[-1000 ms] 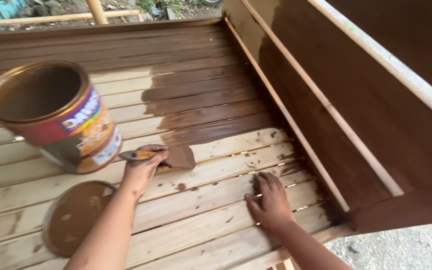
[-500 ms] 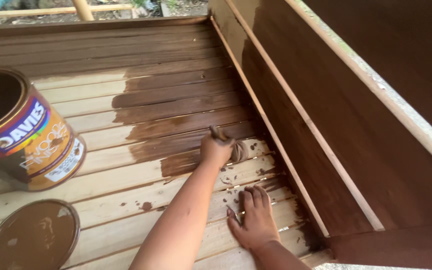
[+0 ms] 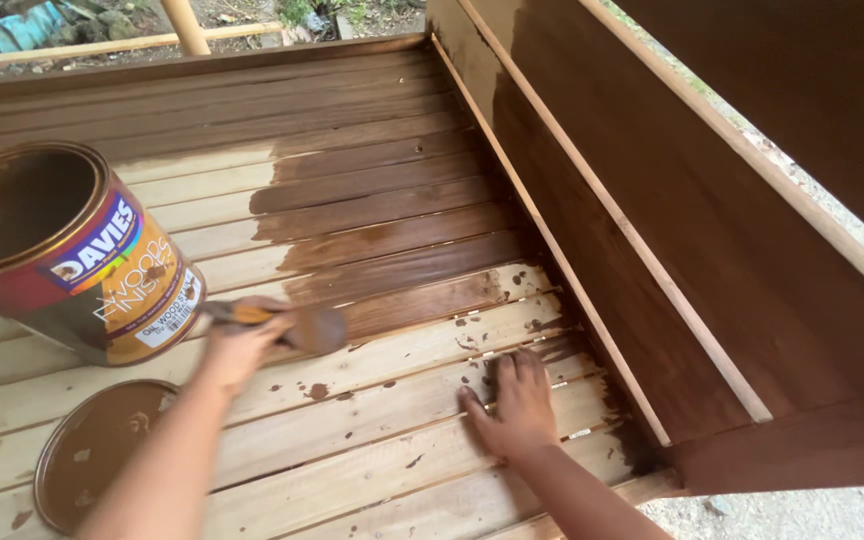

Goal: The person applies brown wood stain with a brush to the slatted seat of a wooden bench, dipping the brush into a can of stain and brushing the liquid across the planks, reloading the brush from the can lid between sections.

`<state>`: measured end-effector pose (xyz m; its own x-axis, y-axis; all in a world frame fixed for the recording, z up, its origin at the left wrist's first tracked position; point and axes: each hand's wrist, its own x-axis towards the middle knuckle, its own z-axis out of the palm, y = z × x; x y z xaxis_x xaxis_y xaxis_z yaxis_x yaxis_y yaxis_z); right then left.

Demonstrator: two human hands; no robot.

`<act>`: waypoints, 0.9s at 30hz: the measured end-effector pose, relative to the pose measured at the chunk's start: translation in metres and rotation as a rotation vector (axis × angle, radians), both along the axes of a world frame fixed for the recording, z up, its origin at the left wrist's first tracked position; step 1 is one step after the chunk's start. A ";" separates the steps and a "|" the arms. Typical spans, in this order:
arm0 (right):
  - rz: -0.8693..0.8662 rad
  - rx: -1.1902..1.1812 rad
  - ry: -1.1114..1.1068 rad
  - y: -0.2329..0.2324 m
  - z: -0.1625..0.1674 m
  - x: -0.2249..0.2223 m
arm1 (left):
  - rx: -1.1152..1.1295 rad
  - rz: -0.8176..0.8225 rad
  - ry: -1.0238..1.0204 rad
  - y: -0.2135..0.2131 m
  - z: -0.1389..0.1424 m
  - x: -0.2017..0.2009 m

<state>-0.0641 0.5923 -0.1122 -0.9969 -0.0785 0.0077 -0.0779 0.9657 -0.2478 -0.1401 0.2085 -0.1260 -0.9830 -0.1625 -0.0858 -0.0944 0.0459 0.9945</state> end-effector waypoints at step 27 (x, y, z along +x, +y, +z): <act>0.073 -0.144 0.118 -0.013 0.005 -0.002 | 0.055 -0.026 -0.175 0.161 -0.058 -0.077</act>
